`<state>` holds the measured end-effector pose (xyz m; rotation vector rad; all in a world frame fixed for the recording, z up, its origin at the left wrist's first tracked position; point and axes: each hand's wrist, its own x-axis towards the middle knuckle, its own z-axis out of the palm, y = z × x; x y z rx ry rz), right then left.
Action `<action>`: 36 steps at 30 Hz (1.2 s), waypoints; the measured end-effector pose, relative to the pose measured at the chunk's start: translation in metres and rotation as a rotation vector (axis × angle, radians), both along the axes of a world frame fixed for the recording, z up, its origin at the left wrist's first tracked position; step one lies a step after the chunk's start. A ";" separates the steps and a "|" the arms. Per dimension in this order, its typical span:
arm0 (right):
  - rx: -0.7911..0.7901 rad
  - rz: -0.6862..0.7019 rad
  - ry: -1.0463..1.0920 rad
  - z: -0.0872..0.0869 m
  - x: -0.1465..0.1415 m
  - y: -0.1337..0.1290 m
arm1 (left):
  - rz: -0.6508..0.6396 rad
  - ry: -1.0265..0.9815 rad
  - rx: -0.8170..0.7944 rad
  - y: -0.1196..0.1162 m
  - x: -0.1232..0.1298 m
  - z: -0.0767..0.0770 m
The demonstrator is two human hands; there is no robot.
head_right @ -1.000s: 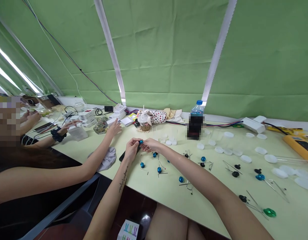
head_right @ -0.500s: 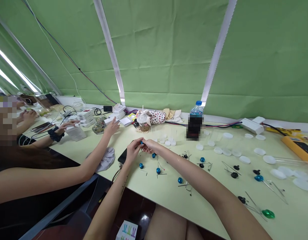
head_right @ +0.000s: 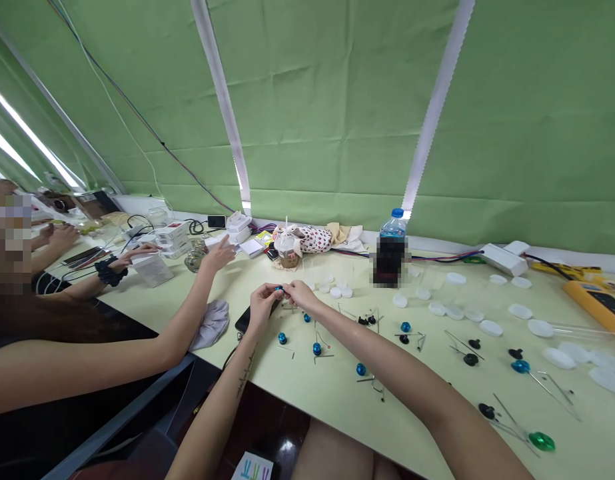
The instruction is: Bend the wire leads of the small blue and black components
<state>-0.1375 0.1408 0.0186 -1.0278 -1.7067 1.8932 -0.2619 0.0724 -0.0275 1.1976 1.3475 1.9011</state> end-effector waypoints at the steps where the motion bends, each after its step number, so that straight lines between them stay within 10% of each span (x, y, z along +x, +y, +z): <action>1: 0.040 -0.027 0.013 0.000 0.001 0.000 | 0.002 -0.018 0.001 0.000 0.000 -0.001; 36: -0.057 0.062 -0.026 0.007 0.012 0.006 | 0.024 -0.156 0.015 -0.002 -0.001 0.000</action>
